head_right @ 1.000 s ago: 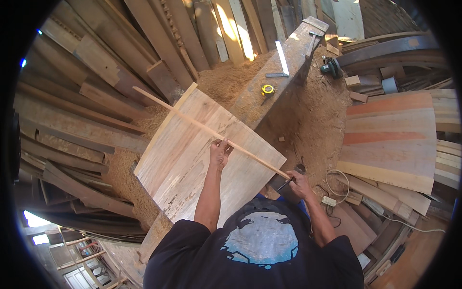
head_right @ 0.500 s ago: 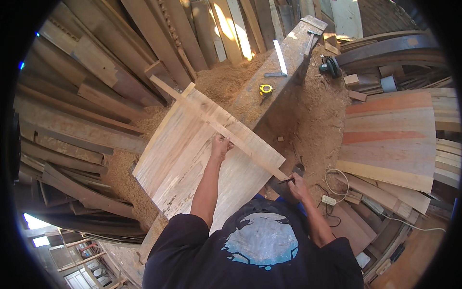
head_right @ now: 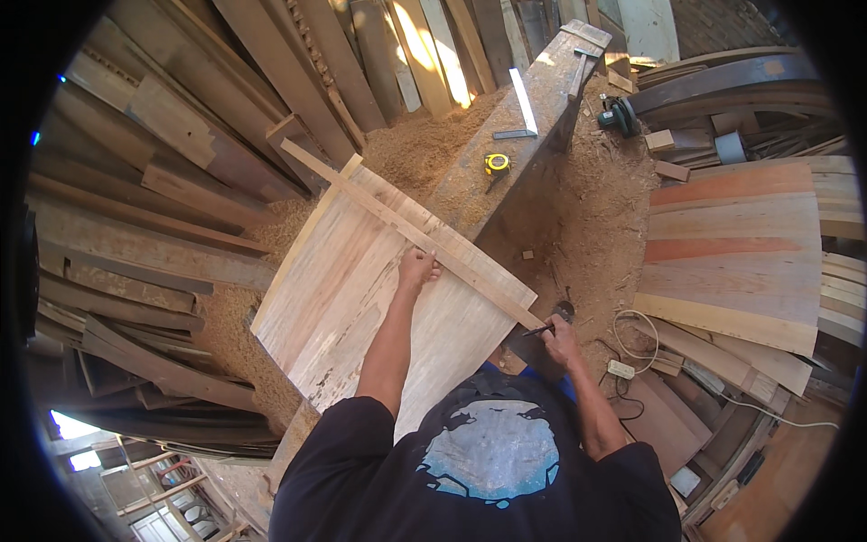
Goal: The person measures a wooden board with a tape measure, then measures a wooden frame. They use a square to mark a corner on the board and then mark a line on a thin wooden strip with a square and a pencil.
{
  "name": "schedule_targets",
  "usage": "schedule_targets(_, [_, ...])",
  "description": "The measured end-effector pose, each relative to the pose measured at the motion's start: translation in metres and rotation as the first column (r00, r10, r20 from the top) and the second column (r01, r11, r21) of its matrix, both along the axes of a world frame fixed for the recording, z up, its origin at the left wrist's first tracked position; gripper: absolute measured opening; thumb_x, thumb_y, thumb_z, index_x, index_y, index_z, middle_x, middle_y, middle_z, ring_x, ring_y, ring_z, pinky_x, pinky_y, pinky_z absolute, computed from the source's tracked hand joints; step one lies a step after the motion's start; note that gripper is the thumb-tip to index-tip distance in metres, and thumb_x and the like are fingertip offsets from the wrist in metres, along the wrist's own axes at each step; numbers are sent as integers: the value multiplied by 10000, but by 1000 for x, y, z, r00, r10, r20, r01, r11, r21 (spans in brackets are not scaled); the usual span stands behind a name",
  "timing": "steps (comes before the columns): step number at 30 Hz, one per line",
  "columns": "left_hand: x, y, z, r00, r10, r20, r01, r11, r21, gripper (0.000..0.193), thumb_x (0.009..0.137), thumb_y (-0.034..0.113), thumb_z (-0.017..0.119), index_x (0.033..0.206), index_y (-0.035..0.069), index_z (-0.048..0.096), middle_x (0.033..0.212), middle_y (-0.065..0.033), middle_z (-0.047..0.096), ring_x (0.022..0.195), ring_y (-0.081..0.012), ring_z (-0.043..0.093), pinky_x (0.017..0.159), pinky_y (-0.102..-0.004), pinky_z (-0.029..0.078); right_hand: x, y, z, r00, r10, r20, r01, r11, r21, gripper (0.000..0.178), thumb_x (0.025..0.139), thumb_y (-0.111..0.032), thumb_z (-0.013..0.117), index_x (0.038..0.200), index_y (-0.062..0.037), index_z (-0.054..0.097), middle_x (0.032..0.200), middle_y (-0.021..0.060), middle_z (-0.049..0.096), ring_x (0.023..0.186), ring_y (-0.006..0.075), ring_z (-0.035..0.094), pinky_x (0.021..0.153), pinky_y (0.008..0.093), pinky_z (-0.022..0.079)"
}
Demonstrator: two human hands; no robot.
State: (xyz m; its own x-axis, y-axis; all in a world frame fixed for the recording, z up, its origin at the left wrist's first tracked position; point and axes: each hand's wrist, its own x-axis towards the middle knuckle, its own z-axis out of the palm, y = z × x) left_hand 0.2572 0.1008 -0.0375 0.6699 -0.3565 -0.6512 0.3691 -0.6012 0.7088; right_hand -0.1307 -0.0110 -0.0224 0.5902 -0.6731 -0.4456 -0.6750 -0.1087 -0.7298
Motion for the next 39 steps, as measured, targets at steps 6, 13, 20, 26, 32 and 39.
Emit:
schedule_targets(6, [-5, -1, 3, 998, 52, 27, -51, 998, -25, 219, 958, 182, 699, 875, 15, 583, 764, -115, 708, 578, -154, 691, 444, -270, 526, 2, -5, 7, 997, 61, 38, -61, 998, -3, 167, 843, -124, 666, 956, -6, 629, 822, 176, 657, 782, 293, 645, 730, 388, 494])
schedule_targets(13, [-5, 0, 0, 998, 52, 40, -51, 998, -22, 216, 960, 179, 696, 871, 12, 592, 758, -109, 706, 571, -147, 681, 451, -271, 525, 6, -8, 18, 999, 30, 44, -35, 992, 118, 127, 838, -97, 654, 921, -3, 636, 791, 121, 670, 770, 222, 636, 707, 367, 489])
schedule_targets(20, [-6, 0, -1, 998, 53, 28, -52, 998, -26, 218, 962, 190, 698, 887, 10, 601, 756, -104, 710, 563, -143, 678, 444, -265, 507, 6, -8, 23, 998, 43, 38, -45, 997, 61, 130, 829, -98, 653, 905, 6, 639, 785, 144, 666, 764, 240, 646, 704, 375, 492])
schedule_targets(26, [-6, 1, -2, 998, 60, 21, -60, 998, -10, 220, 964, 202, 698, 893, 14, 609, 754, -95, 710, 562, -139, 678, 448, -264, 506, 6, -8, 20, 998, 58, 33, -60, 997, 57, 140, 823, -108, 659, 897, 8, 640, 790, 148, 670, 770, 240, 649, 707, 375, 495])
schedule_targets(32, [-7, -1, 1, 999, 47, 27, -47, 999, 0, 215, 960, 203, 704, 886, 23, 613, 751, -84, 708, 563, -133, 674, 459, -257, 511, -4, -9, -5, 997, -5, 73, -7, 986, 164, 165, 827, -122, 678, 908, 17, 645, 800, 159, 672, 785, 243, 650, 717, 372, 495])
schedule_targets(39, [-8, 1, 1, 998, 56, 41, -56, 998, -6, 206, 953, 192, 708, 869, 29, 616, 753, -82, 710, 568, -129, 676, 467, -259, 514, -4, -9, -1, 998, 12, 62, -20, 991, 131, 164, 832, -127, 673, 904, 16, 642, 798, 163, 667, 789, 253, 647, 722, 379, 494])
